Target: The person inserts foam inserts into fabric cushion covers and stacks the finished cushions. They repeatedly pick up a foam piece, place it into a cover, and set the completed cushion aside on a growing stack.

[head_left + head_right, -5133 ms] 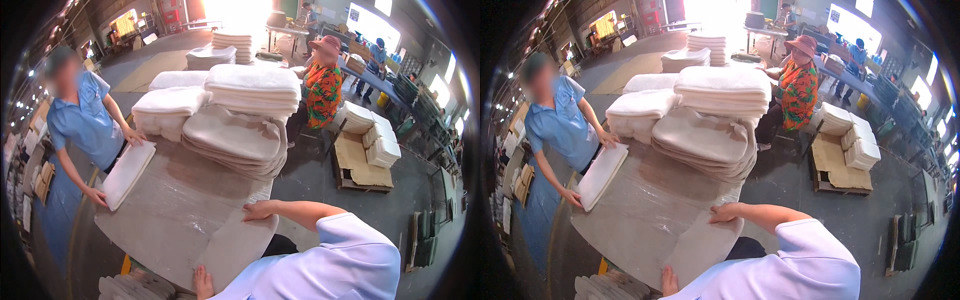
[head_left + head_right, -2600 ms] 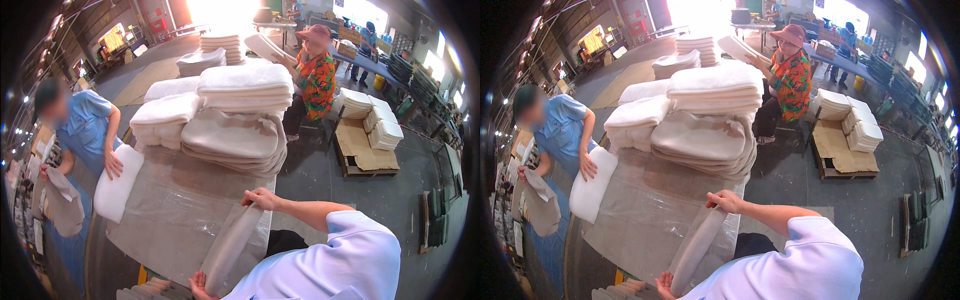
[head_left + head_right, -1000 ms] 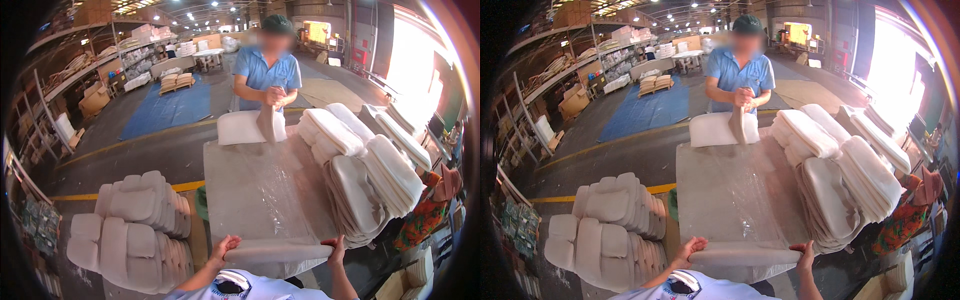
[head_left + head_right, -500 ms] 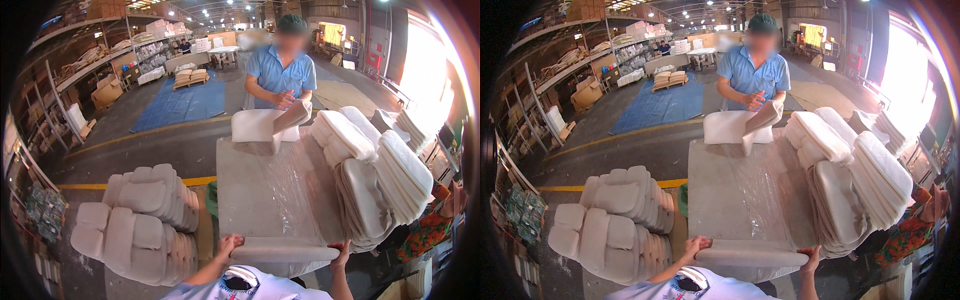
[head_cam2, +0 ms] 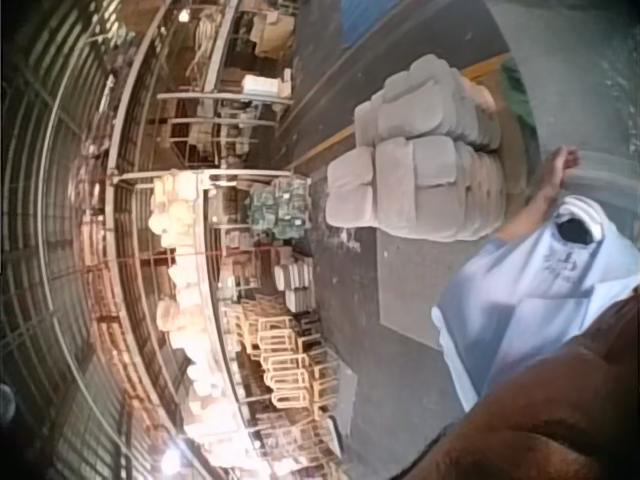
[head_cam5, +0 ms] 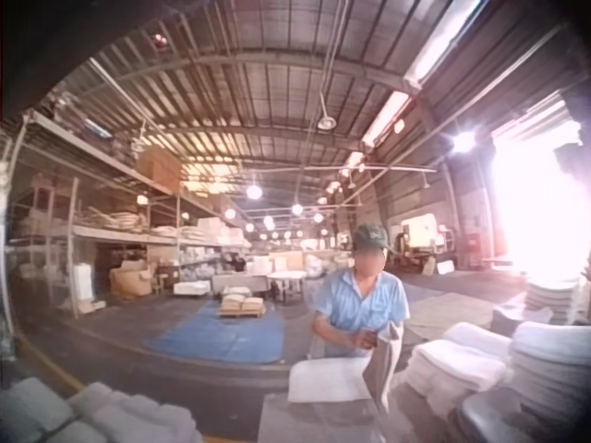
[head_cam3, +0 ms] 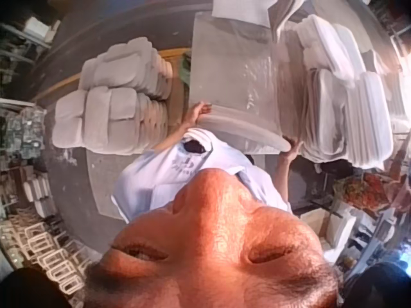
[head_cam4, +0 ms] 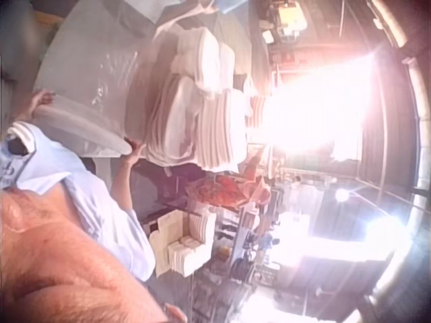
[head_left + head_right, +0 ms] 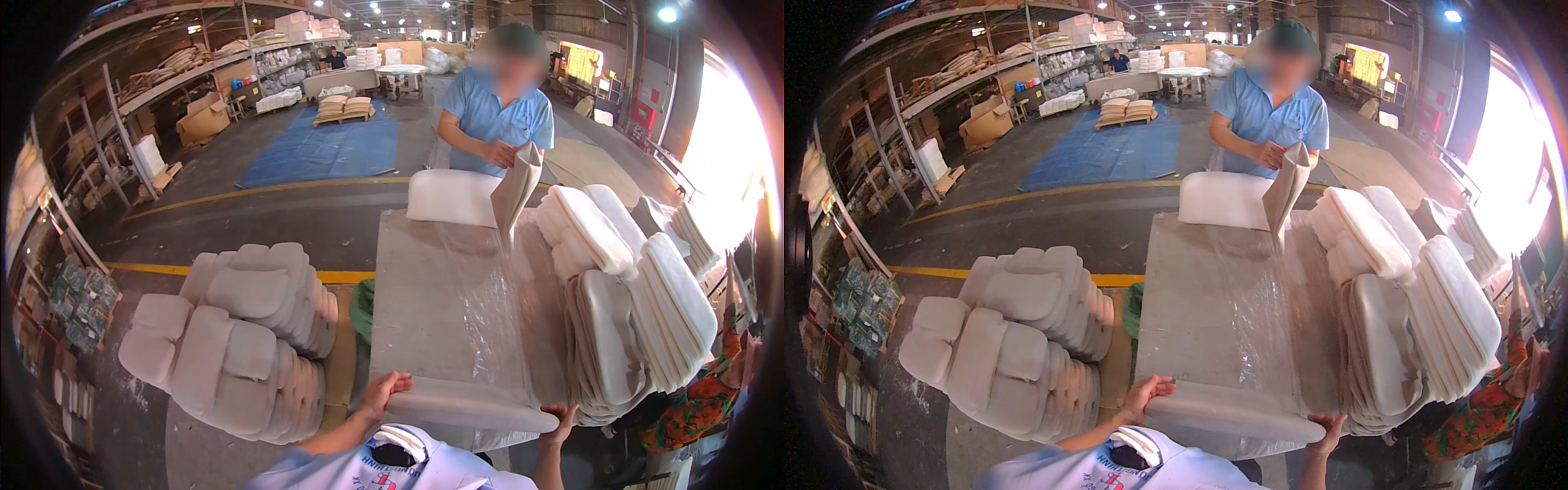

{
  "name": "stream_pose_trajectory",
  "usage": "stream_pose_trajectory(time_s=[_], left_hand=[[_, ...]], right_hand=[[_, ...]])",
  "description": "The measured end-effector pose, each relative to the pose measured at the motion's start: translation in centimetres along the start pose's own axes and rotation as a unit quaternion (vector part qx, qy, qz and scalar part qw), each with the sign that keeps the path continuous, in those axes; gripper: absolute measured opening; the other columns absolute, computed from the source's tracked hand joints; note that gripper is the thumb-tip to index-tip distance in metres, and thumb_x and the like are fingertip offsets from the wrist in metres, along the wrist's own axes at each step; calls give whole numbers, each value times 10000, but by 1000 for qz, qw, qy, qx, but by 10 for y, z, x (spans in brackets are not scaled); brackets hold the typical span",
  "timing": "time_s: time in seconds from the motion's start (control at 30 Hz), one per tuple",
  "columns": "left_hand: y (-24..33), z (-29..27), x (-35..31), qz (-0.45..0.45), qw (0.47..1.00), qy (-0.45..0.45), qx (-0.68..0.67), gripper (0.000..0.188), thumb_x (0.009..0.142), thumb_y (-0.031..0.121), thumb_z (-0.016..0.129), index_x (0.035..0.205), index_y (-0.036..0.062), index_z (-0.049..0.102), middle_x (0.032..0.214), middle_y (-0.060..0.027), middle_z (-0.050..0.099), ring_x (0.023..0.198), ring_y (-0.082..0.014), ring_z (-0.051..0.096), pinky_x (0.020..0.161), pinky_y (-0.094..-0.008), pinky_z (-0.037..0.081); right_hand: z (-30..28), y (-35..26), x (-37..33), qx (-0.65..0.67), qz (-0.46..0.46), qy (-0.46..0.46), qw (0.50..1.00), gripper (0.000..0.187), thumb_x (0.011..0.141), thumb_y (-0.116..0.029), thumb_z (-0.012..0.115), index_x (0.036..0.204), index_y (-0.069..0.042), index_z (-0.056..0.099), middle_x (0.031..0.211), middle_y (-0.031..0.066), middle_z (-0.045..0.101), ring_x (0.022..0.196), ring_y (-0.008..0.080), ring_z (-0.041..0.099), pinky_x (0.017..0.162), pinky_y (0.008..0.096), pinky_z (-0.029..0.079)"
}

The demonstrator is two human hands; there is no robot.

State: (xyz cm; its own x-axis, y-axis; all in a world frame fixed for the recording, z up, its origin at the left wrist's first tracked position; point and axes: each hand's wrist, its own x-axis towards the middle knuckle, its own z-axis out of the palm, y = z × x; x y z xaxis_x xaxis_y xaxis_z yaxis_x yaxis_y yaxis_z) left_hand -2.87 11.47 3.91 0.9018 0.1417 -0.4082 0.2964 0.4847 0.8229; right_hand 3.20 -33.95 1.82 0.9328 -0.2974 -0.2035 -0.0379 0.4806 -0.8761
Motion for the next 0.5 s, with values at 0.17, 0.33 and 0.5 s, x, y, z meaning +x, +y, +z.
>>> stream_pose_trajectory(time_s=[0.17, 0.33, 0.5], left_hand=[[0, -1, 5, -6, 1000, 9, -6, 543, 1121, 438, 496, 1331, -37, 653, 1226, -188, 739, 1121, -241, 712, 1032, -365, 543], [11, 2, 3, 30, 997, 42, 55, 569, 1116, 472, 498, 1298, -36, 677, 1162, -176, 759, 1040, -222, 730, 989, -349, 564], [10, 11, -3, 61, 997, 47, 20, 562, 1125, 452, 484, 1278, -51, 683, 1156, -188, 762, 1051, -240, 740, 968, -349, 574]], right_hand=[[0, 11, 4, 29, -4, 25, 999, 781, 1002, -753, 497, 817, -23, 705, 794, 154, 730, 794, 276, 692, 814, 405, 533], [-3, 11, 5, 22, -7, 23, 999, 715, 1034, -698, 494, 818, -49, 703, 803, 136, 731, 806, 271, 707, 826, 406, 551], [-5, 12, 8, 15, -12, 33, 999, 699, 1032, -689, 512, 844, -44, 706, 810, 137, 729, 804, 282, 710, 814, 405, 551]])
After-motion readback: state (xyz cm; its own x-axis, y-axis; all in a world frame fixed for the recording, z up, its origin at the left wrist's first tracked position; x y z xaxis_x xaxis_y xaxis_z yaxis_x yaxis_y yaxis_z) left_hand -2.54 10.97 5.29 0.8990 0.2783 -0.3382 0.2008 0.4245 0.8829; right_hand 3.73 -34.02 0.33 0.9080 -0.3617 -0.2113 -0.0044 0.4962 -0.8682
